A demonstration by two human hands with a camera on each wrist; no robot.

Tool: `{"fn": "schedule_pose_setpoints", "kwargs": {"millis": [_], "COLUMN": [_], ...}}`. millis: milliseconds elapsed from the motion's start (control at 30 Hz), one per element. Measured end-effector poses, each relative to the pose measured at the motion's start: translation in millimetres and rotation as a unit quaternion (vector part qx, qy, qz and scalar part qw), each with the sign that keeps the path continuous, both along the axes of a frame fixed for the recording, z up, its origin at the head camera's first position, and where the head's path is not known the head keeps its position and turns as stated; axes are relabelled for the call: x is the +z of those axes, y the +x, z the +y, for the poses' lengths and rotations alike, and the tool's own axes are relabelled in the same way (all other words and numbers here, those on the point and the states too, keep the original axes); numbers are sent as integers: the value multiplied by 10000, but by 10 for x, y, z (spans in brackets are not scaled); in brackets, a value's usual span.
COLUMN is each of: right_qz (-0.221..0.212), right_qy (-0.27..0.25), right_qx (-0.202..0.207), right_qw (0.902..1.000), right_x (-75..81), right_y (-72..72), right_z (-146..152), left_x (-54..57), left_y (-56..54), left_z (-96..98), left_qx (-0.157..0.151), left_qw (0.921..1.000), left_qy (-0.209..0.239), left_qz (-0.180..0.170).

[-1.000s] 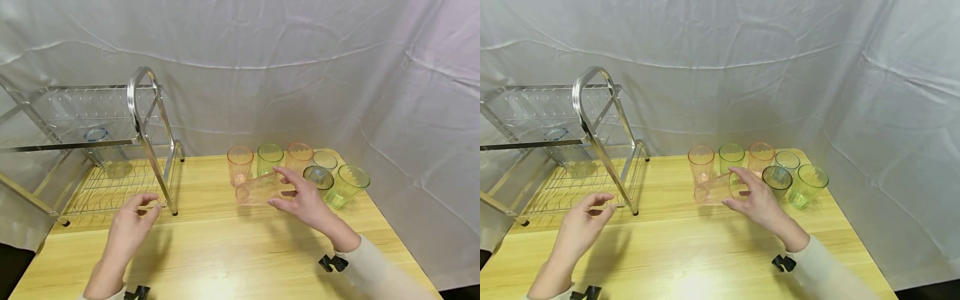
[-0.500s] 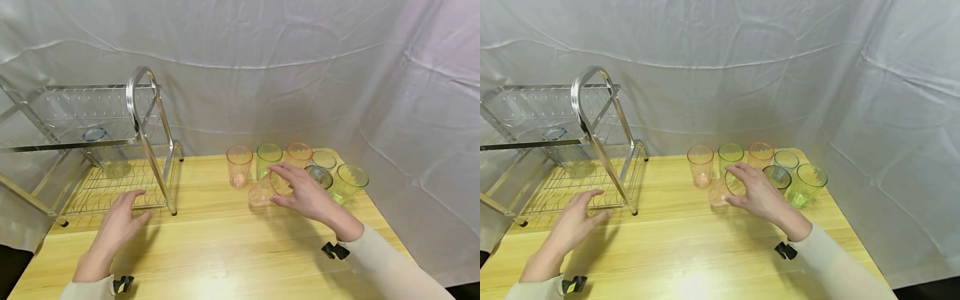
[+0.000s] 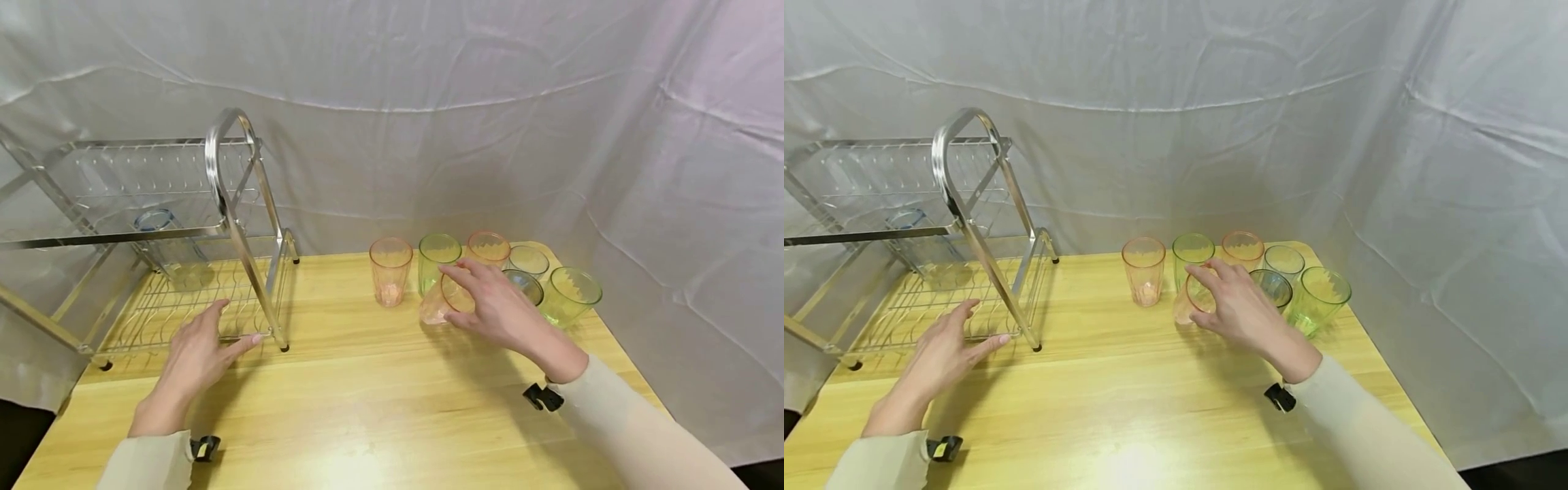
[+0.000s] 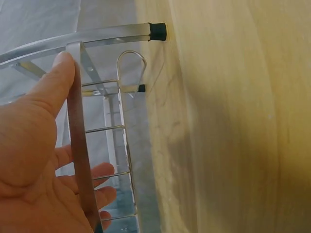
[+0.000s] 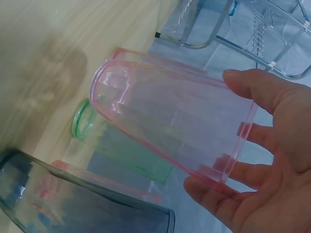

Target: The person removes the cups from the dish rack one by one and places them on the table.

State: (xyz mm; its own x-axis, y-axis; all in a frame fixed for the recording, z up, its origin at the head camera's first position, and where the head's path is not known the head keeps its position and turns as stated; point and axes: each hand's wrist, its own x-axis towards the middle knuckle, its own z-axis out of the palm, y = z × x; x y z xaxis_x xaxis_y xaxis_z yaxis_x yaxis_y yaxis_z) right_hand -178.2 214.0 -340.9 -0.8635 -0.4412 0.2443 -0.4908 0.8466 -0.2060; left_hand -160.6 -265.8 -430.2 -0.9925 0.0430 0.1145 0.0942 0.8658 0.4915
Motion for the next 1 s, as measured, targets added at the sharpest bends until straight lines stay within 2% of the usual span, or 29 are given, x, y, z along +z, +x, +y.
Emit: {"fn": "schedule_pose_setpoints", "kwargs": {"millis": [367, 633, 1000], "right_qz": [-181, -460, -789], "right_qy": [564, 797, 1265], "right_qx": [1, -58, -218], "right_qw": [9982, 9957, 9886], "right_x": [-25, -66, -29], "right_y": [-80, -151, -241], "right_z": [-46, -32, -34], "left_x": [6, -9, -8], "left_y": [-36, -47, -48], "left_z": [-16, -17, -15], "left_qx": [97, 101, 114], "left_qw": [9989, 9986, 9985], "left_qy": [-45, -160, -191], "left_qz": [-449, -495, -508]}}
